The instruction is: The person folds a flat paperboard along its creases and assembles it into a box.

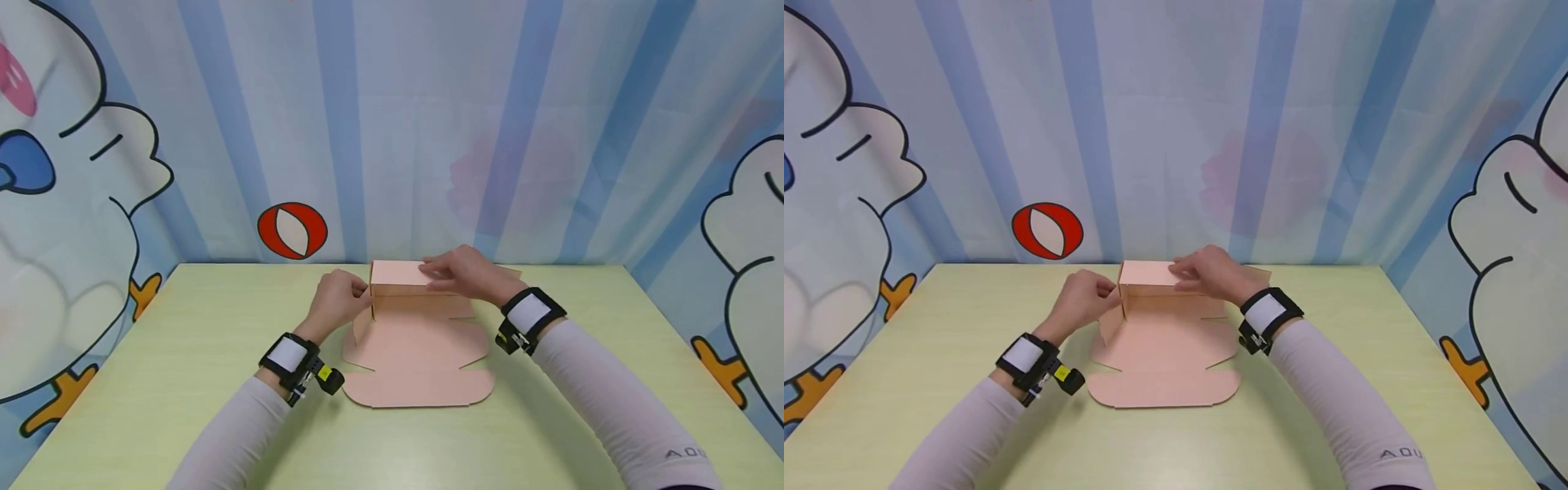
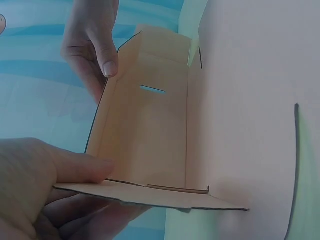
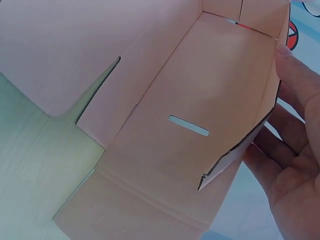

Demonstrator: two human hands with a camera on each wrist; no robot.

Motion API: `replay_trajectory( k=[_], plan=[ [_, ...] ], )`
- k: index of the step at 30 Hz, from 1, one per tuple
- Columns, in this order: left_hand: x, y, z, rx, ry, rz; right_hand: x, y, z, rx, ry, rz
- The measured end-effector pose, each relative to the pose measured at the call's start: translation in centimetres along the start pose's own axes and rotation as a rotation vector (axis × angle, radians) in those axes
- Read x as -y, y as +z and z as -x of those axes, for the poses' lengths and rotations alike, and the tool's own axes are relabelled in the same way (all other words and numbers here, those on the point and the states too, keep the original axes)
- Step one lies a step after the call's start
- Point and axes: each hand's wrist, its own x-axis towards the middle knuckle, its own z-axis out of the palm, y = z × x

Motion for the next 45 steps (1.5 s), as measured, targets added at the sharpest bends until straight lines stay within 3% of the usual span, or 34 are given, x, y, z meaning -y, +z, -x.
replay_trajectory(
  k=[6, 13, 20, 29, 39, 45],
  plan=[
    [-0.2, 0.0, 0.2, 0.011, -0.026, 0.055, -0.1, -0.2, 0.0, -0.015, -0.028, 0.018],
    [0.4, -0.1, 0.3, 0.119, -0.1, 0.306, -0.2, -0.2, -0.1, -0.014, -0.035, 0.026],
    [1.2, -0.4, 0.6, 0.166, -0.173, 0.444, -0.3, 0.0, -0.1, -0.004, -0.028, 0.001],
    [1.8, -0.2, 0.2, 0.199, -0.138, 0.402, -0.3, 0.1, 0.0, -0.013, -0.028, 0.019],
    [2.4, 0.5, -0.4, 0.139, -0.108, 0.313, -0.1, -0.1, 0.0, -0.006, -0.03, 0.02],
    [2.0, 1.2, -1.0, 0.137, -0.091, 0.223, 0.0, -0.3, 0.0, 0.0, -0.02, 0.011]
  ],
)
